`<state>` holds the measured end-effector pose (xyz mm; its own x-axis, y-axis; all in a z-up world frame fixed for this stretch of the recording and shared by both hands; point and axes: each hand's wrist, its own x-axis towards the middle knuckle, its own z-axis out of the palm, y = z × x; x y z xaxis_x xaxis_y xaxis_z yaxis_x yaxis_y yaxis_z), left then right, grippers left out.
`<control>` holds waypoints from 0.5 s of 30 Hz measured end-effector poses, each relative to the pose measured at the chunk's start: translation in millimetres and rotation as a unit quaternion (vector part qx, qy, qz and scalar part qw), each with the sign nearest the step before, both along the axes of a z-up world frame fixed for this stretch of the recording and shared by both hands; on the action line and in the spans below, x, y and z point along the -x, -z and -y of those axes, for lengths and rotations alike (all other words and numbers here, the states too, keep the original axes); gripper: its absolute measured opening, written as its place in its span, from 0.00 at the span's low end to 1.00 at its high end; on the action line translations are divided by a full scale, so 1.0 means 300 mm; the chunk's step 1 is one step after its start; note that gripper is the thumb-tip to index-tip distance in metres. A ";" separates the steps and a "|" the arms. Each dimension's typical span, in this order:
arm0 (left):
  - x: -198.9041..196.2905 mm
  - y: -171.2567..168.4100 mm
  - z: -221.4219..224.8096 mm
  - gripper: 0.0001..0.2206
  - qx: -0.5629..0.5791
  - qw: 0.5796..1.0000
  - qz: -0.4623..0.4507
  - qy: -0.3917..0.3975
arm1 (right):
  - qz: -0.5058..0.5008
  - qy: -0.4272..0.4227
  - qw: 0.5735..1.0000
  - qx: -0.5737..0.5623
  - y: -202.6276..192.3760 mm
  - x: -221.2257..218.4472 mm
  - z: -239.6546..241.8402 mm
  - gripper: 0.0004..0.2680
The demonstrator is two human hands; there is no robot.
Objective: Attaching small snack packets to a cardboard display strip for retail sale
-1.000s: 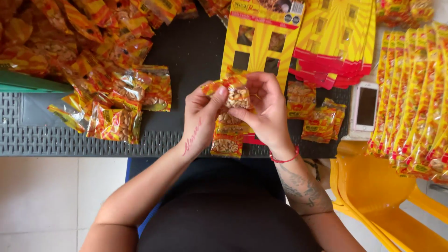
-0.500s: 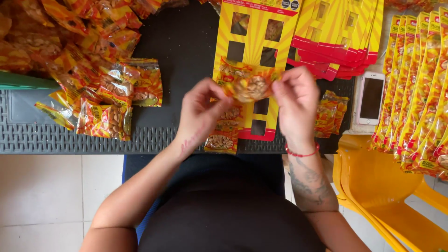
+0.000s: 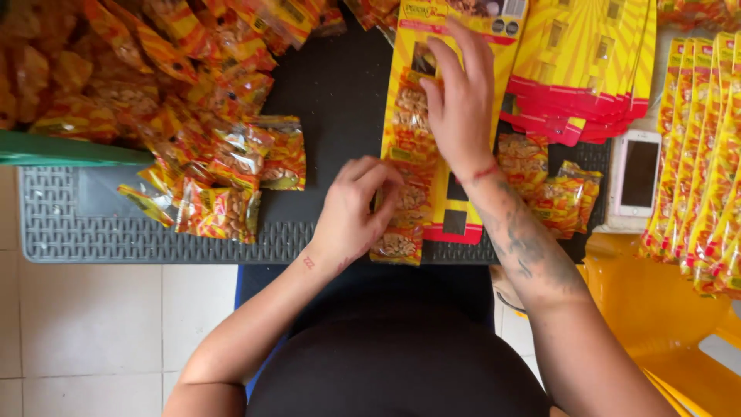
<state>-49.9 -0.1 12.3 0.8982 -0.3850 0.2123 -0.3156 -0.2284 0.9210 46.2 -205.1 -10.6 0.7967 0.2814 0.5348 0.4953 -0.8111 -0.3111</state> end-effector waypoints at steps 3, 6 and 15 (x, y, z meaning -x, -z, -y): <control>-0.114 -0.068 -0.056 0.04 -0.075 0.971 0.211 -0.081 | -0.066 0.067 0.992 0.081 0.019 0.064 -0.030 0.30; -0.281 -0.068 -0.092 0.17 -0.229 0.915 0.310 -0.119 | -0.209 -0.004 0.962 0.174 0.011 0.121 -0.042 0.43; -0.388 -0.140 -0.057 0.14 -0.095 0.854 0.455 -0.235 | -0.228 -0.086 0.873 -0.422 -0.126 0.208 -0.011 0.19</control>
